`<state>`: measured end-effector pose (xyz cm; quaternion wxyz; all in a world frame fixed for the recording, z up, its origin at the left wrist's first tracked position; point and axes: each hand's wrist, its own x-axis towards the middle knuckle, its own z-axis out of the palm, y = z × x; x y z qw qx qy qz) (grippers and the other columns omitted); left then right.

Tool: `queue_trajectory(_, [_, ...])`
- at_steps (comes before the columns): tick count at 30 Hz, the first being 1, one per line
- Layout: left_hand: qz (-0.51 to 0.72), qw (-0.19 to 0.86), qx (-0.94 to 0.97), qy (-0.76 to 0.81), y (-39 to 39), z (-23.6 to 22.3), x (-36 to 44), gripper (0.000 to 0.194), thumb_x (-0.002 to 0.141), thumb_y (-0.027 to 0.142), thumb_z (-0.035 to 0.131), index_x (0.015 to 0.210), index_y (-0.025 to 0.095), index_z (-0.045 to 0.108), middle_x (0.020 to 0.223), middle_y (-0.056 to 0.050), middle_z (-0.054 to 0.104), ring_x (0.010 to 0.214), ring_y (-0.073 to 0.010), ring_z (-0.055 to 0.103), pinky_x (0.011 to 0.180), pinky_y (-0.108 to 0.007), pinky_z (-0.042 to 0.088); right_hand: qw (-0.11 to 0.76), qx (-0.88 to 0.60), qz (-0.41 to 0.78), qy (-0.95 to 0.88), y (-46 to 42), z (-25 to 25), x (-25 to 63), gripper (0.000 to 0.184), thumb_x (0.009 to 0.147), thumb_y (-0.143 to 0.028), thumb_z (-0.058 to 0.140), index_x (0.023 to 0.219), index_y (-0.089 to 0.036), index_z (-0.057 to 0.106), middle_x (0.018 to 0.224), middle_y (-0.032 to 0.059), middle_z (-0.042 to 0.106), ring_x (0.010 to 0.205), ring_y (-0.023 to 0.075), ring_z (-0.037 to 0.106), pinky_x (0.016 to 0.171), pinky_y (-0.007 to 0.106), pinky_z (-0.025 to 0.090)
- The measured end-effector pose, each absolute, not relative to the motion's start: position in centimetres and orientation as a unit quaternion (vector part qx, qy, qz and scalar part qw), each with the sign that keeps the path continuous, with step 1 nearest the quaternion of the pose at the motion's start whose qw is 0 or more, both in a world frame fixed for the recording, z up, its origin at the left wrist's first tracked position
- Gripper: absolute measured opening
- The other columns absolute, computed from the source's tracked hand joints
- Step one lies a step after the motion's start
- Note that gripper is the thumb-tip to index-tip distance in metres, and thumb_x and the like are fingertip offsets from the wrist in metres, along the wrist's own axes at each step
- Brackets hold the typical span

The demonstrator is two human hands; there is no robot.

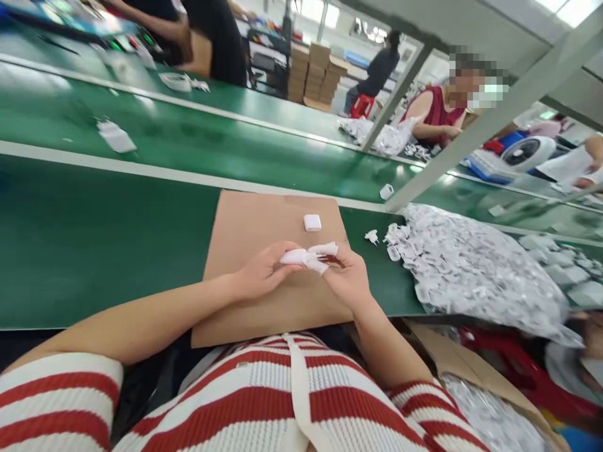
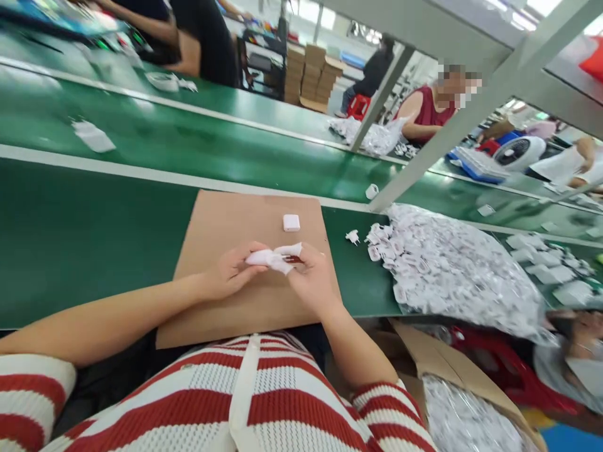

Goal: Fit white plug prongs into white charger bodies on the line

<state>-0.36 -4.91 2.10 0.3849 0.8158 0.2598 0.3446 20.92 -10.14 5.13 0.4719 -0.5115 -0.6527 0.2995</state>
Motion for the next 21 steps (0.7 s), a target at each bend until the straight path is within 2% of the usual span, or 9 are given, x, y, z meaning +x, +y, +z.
queue_trajectory(4, [0.352,0.364,0.839,0.199,-4.8,1.8,-0.6,0.024,0.102,0.027,0.050,0.125,0.021,0.047,0.111,-0.011,0.059,0.095,-0.0207,0.059,0.085,-0.037,0.051,0.482,-0.531,0.258,-0.648,-11.0,5.7,20.1,0.015,0.082,-0.019,0.070,0.092,-0.026,0.079,0.092,0.0019,0.077,0.081,0.0170,0.071,0.082,0.033,0.058])
queue_trajectory(7, [0.349,0.357,0.841,0.209,-5.5,1.5,-0.7,0.023,0.101,0.027,0.047,0.123,0.021,0.045,0.108,-0.011,0.057,0.092,-0.0219,0.057,0.082,-0.039,0.051,0.477,-0.528,0.239,-0.661,-11.2,5.8,19.4,0.016,0.080,-0.014,0.069,0.086,-0.026,0.079,0.086,0.0011,0.077,0.075,0.0157,0.069,0.079,0.032,0.058])
queue_trajectory(11, [0.381,0.328,0.828,0.248,-6.5,1.7,-0.6,0.020,0.101,0.028,0.045,0.120,0.022,0.043,0.106,-0.012,0.056,0.094,-0.0243,0.055,0.083,-0.043,0.050,0.485,-0.530,0.272,-0.640,-11.1,6.1,18.6,0.014,0.081,-0.017,0.069,0.086,-0.026,0.079,0.085,0.0010,0.076,0.076,0.0158,0.069,0.074,0.031,0.058])
queue_trajectory(17, [0.421,0.293,0.827,0.229,-7.3,2.1,-0.8,0.021,0.101,0.020,0.047,0.121,0.022,0.042,0.106,-0.010,0.056,0.095,-0.0233,0.053,0.082,-0.039,0.049,0.494,-0.516,0.252,-0.653,-11.1,6.8,17.9,0.015,0.081,-0.015,0.070,0.087,-0.025,0.079,0.086,0.0014,0.076,0.074,0.0148,0.068,0.075,0.030,0.059])
queue_trajectory(21, [0.400,0.315,0.816,0.276,-6.3,1.6,-1.0,0.020,0.102,0.026,0.045,0.121,0.021,0.044,0.109,-0.010,0.056,0.095,-0.0230,0.055,0.086,-0.040,0.050,0.485,-0.524,0.295,-0.634,-10.2,5.8,17.9,0.017,0.082,-0.018,0.068,0.092,-0.025,0.078,0.089,0.0018,0.075,0.082,0.0163,0.069,0.077,0.031,0.060])
